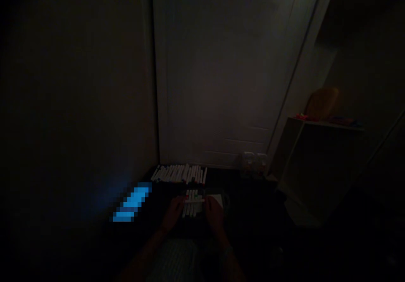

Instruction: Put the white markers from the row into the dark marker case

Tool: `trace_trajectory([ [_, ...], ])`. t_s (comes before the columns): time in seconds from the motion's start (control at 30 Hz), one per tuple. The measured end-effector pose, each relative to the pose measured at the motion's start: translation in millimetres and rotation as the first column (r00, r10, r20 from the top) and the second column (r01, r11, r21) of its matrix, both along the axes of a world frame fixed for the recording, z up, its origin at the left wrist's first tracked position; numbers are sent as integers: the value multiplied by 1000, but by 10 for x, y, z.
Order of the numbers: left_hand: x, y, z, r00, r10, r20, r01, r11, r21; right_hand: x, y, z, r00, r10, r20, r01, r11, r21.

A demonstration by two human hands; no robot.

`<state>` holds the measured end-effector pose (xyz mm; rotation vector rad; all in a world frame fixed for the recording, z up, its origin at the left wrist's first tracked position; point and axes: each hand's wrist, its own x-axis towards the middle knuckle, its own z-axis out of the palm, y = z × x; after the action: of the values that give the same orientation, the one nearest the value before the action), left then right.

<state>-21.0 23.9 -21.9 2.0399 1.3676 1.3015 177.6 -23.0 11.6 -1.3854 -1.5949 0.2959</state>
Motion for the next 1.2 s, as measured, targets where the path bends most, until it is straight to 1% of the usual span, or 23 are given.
trace_trajectory([
  [0.13, 11, 11, 14, 1000, -6, 4, 6, 1000, 20, 0, -1, 18, 998, -33, 56, 34, 999, -21],
  [0.23, 15, 19, 20, 1000, -1, -1, 1, 999, 33, -2, -14, 44, 998, -50, 40, 51, 998, -37],
  [0.4, 23, 7, 41, 1000, -9, -14, 10, 999, 44, -5, -41, 81, 999, -25, 44, 26, 1000, -5],
  [0.47, 25, -5, 61, 1000, -13, -15, 13, 999, 32, -7, -40, 74, 999, -18, 41, 19, 1000, -6],
  [0.57, 24, -22, 91, 1000, -27, -16, 27, 1000, 10, -10, -27, 46, 999, -43, 26, 44, 999, -21],
  [0.67, 23, -33, 108, 1000, -7, -8, 7, 1000, 15, -8, -20, 28, 998, -59, 22, 59, 998, -19],
  [0.93, 16, -25, 61, 1000, -12, 11, 12, 1000, 4, -1, -8, 25, 998, -44, 54, 44, 999, -9],
  [1.07, 15, -27, 61, 999, -33, -19, 33, 999, -17, 3, 2, -1, 998, -43, 51, 43, 999, 12],
  [1.2, 21, -44, 91, 997, -55, -62, 55, 998, -5, 8, 0, -3, 997, -46, 54, 46, 999, 6],
])
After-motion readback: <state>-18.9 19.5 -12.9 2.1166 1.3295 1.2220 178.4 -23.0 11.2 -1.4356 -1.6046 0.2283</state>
